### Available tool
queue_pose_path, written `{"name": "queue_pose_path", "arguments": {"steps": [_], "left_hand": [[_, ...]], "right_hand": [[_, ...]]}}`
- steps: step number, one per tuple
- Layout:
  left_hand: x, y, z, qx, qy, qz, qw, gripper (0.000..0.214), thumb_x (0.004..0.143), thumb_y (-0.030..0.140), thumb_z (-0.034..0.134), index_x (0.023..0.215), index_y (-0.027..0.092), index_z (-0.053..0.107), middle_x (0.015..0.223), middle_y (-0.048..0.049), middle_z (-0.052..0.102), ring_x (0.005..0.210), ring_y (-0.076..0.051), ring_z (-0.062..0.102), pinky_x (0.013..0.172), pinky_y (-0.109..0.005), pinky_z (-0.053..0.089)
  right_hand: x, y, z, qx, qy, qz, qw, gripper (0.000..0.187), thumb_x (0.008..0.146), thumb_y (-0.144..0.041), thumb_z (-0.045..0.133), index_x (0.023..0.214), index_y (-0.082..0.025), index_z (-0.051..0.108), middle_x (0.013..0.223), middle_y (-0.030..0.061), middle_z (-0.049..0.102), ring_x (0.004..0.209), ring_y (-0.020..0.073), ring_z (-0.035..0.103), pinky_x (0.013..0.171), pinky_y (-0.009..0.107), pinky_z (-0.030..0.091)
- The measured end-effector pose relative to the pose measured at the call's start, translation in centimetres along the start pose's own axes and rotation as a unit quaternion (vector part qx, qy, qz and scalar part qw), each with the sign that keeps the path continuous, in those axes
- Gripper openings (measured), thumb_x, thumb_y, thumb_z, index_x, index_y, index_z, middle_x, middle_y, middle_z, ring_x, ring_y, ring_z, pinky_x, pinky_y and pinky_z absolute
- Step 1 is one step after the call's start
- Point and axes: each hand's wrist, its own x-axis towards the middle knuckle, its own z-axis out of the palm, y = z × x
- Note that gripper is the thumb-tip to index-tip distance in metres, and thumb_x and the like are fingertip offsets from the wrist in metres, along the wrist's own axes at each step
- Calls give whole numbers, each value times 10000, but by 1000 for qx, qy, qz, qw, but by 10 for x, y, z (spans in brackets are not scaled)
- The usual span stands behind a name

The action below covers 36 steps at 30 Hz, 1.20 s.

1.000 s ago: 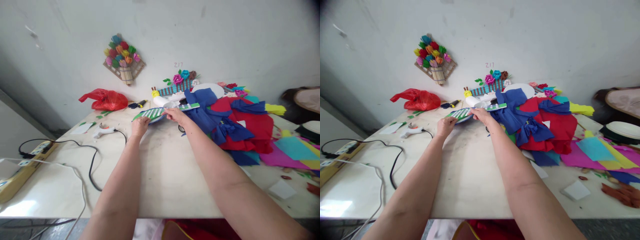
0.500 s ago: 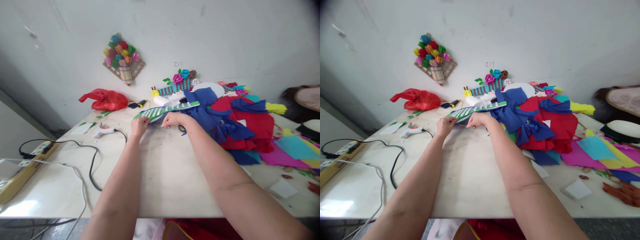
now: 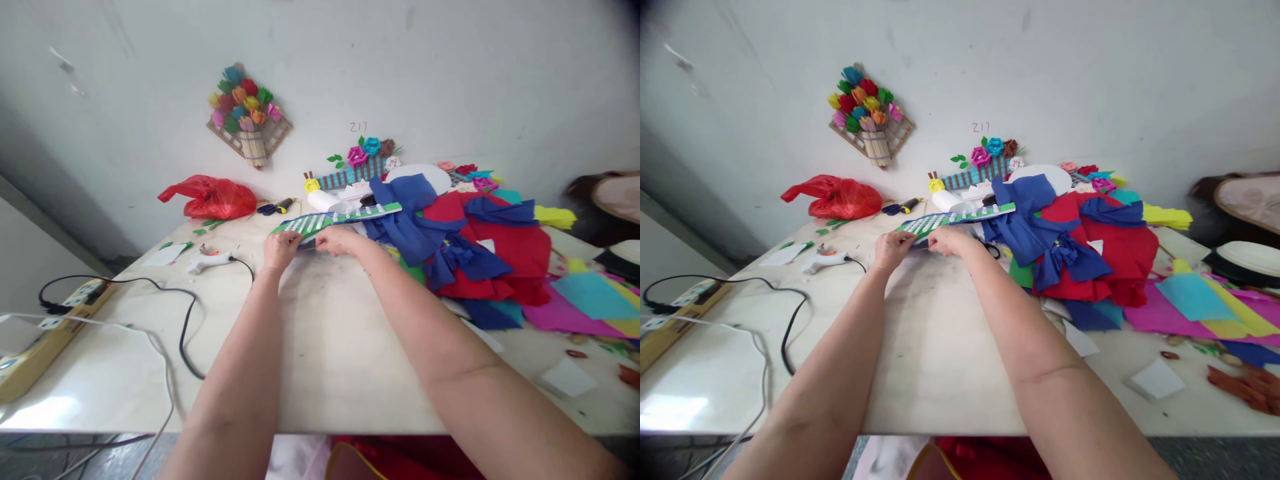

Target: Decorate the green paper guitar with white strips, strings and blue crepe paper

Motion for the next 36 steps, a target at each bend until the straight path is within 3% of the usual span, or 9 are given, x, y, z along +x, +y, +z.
{"name": "queue_pose_path", "arguments": {"steps": [12,26,36], "left_hand": [[0,1,-3,-22,-10,2,1000,227,762,350,535,833,230,714,835,-45,690,756,-177,610,668,-254,416],[1,3,-5,-26,-21,-2,999,210,750,319,547,828,226,718,855,-49,688,742,-176,606,659,-257,421],[0,6,-6,-23,-25,-1,999,211,753,318,538,832,232,714,861,-33,689,772,-166,607,679,-247,417]], "right_hand": [[-7,-11,-4,-99,52,-20,994,112,706,-257,581,717,-247,691,801,40,654,752,196,562,611,263,330],[-9,-21,-4,-118,62,8,991,196,770,-283,542,883,-230,692,949,99,654,885,254,576,734,324,390],[-12,-29,-3,-177,68,29,981,302,808,-409,455,919,-235,675,1016,75,649,949,231,577,782,323,419]]}}
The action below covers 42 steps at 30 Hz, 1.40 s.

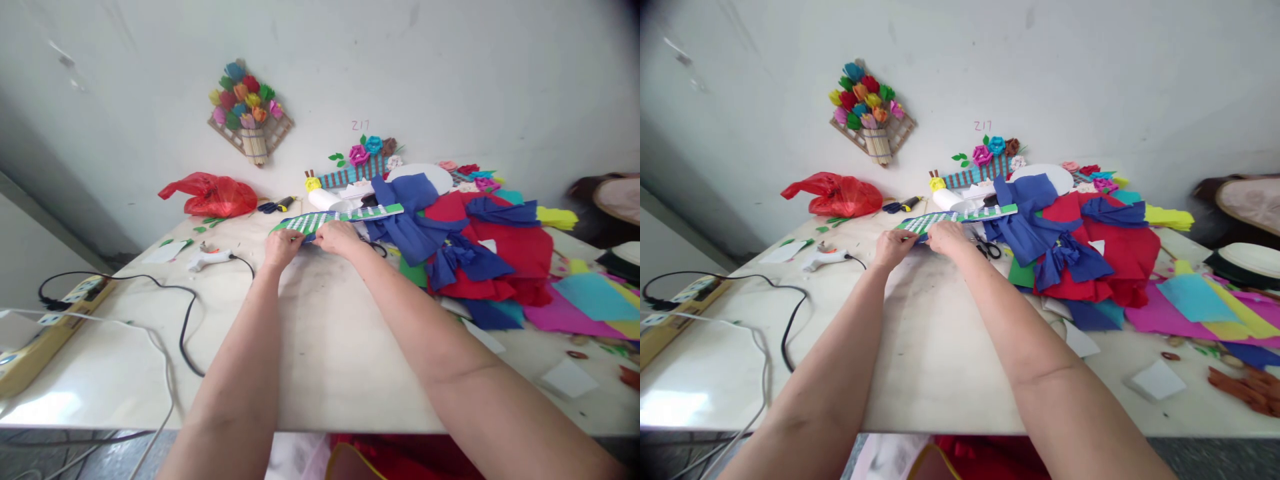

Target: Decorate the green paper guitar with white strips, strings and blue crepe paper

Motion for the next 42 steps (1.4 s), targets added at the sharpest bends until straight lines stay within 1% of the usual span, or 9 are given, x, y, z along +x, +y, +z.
{"name": "queue_pose_path", "arguments": {"steps": [10,18,24,27,30,33,35,38,42], "left_hand": [[0,0,2,7,2,-3,1000,226,752,343,533,822,224,712,843,-39,686,757,-174,603,658,-254,415],[0,1,5,42,-5,7,999,228,758,339,516,815,230,708,820,-42,675,766,-182,596,669,-268,422],[-3,0,10,52,-24,35,998,223,742,308,501,809,237,702,845,-42,670,789,-196,598,684,-276,435],[-5,-2,13,34,-43,34,998,241,718,295,502,865,229,683,843,-43,668,788,-197,596,716,-285,442],[-8,-5,16,12,-45,80,996,341,641,243,537,964,203,640,924,-47,655,906,-214,563,804,-302,430],[-11,-7,17,18,-33,124,992,429,567,215,572,994,190,617,1063,-47,611,1033,-244,489,894,-348,388],[-13,-7,16,31,-16,111,993,459,555,227,587,1013,193,607,1101,-48,586,1053,-260,465,902,-376,378],[-14,-8,16,44,13,69,997,486,569,252,592,1052,192,590,1100,-61,571,1055,-267,462,890,-385,383],[-12,-12,19,24,5,46,999,448,607,247,572,1050,181,594,1159,-63,559,1092,-239,467,949,-350,351]], "right_hand": [[4,4,5,15,7,33,999,307,800,-393,473,947,-207,667,1030,106,644,990,239,564,822,329,413],[5,0,8,7,6,42,999,322,791,-343,479,981,-150,651,1003,149,643,968,265,573,809,345,423],[6,-1,16,-9,-2,34,999,321,790,-316,462,987,-149,654,990,154,645,952,265,578,804,347,418],[6,-1,21,-16,-11,36,999,315,784,-278,460,999,-150,651,993,158,646,950,257,580,803,338,416],[7,-1,27,-13,-10,34,999,314,778,-275,464,999,-155,651,979,152,651,938,259,586,787,335,424],[9,-1,30,-9,-4,36,999,321,795,-305,450,994,-153,650,985,155,648,944,256,583,797,335,420],[10,-2,32,-6,2,37,999,320,804,-315,440,981,-153,652,979,153,650,942,254,585,799,337,421],[9,-3,32,-3,12,42,999,309,801,-321,449,960,-156,656,955,144,658,924,258,594,778,339,434],[8,-3,31,-4,20,42,999,289,797,-315,455,915,-157,667,924,135,666,891,261,607,743,336,451]]}}
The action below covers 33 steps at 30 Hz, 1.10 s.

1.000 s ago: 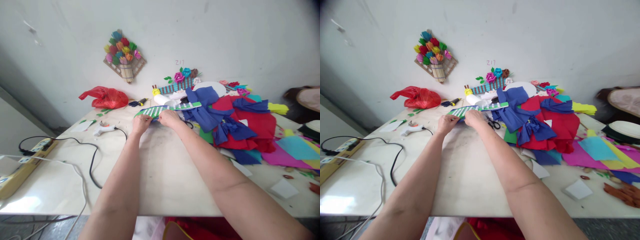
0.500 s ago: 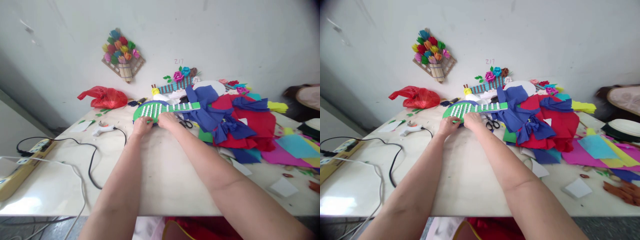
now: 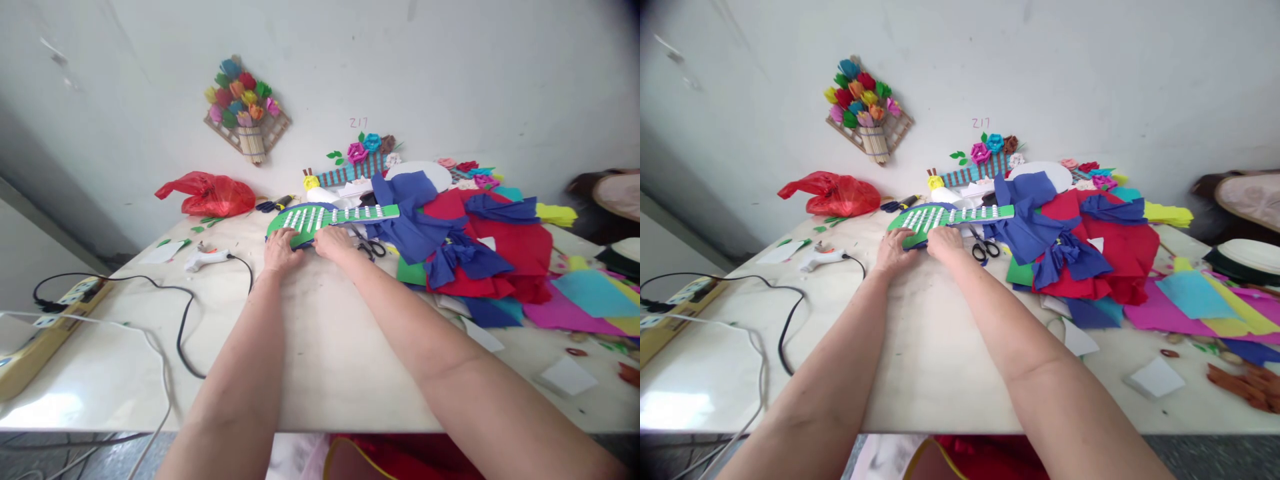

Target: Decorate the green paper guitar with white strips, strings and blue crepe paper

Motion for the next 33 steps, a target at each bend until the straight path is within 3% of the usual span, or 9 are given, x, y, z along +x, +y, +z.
{"name": "queue_pose_path", "arguments": {"steps": [4,9,16,22,29,33], "left_hand": [[0,-2,2,-37,-41,-6,998,392,680,230,527,1064,196,594,1184,-50,568,1097,-204,494,987,-318,323],[0,-1,0,-50,-49,-17,997,342,724,228,506,1047,208,615,1152,-44,594,1065,-201,525,965,-316,349],[2,-2,2,-45,-55,-31,997,323,733,249,513,1041,260,608,1183,-17,578,1110,-200,497,1024,-391,248],[-1,1,2,-30,-40,-38,998,309,716,265,539,1014,275,620,1150,-2,599,1099,-216,496,1040,-421,196],[-2,3,6,24,6,10,1000,304,712,335,567,1000,261,628,1083,-34,629,1094,-226,491,1055,-428,148],[2,7,7,64,8,24,998,280,719,287,560,989,270,634,999,-41,657,1061,-229,513,1064,-438,133]], "right_hand": [[0,1,2,1,0,3,1000,288,799,-315,453,923,-164,665,941,133,665,899,260,606,743,337,453],[1,1,4,2,-13,7,1000,304,807,-322,445,947,-159,661,968,142,658,921,256,599,769,331,441],[0,-1,2,13,-6,17,1000,302,816,-319,439,950,-163,660,968,140,659,930,251,596,768,323,434],[0,-3,4,19,7,21,1000,286,825,-316,431,940,-184,657,958,120,663,923,240,599,762,322,434],[-1,-6,5,25,10,29,999,300,828,-329,422,944,-181,656,961,118,662,925,238,597,758,308,436],[-2,-6,3,35,1,40,999,314,831,-335,417,976,-179,647,987,121,656,942,231,591,767,300,433]]}}
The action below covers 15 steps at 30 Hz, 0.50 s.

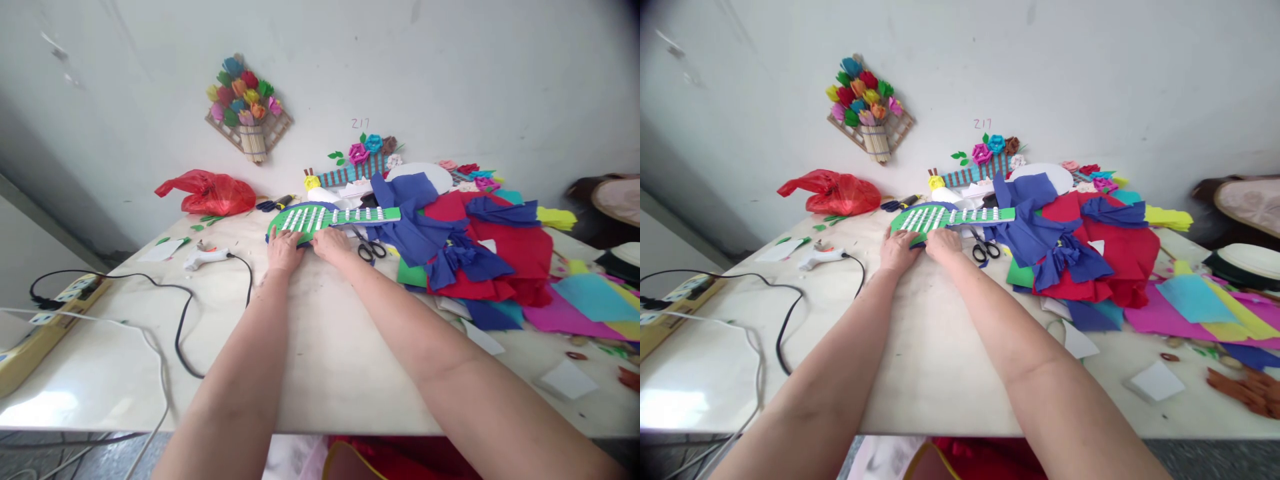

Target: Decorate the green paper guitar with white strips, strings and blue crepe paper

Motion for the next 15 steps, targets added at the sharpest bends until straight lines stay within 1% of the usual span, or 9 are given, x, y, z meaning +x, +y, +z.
{"name": "queue_pose_path", "arguments": {"steps": [2,5,9,12,15], "left_hand": [[1,1,0,7,-3,6,1000,260,727,252,541,964,284,643,969,-30,665,1022,-225,535,1070,-447,114],[2,2,0,-6,-3,11,1000,268,732,222,514,951,287,654,979,-21,664,994,-218,555,1078,-453,83],[1,3,-1,-23,6,6,1000,276,734,223,506,948,289,666,1020,-12,657,972,-212,570,1083,-465,50],[1,4,-3,-11,7,3,1000,278,734,225,508,943,317,667,1000,16,665,938,-198,584,1085,-471,41],[0,5,-3,-1,15,12,1000,283,735,219,503,941,313,671,970,14,674,920,-192,593,1089,-461,34]], "right_hand": [[0,0,0,2,-1,-4,1000,311,835,-335,409,967,-186,648,992,114,655,942,231,591,767,305,435],[1,1,0,3,-1,-4,1000,308,831,-338,414,961,-188,649,993,110,655,940,227,591,765,300,436],[5,2,-3,-1,9,0,1000,321,828,-357,415,965,-184,648,980,113,658,938,233,591,760,302,438],[8,3,-7,-8,6,-6,1000,310,812,-349,442,970,-179,648,991,122,652,946,239,590,768,308,436],[9,3,-12,-16,1,-15,1000,296,797,-326,465,965,-170,652,992,129,649,948,239,587,779,310,431]]}}
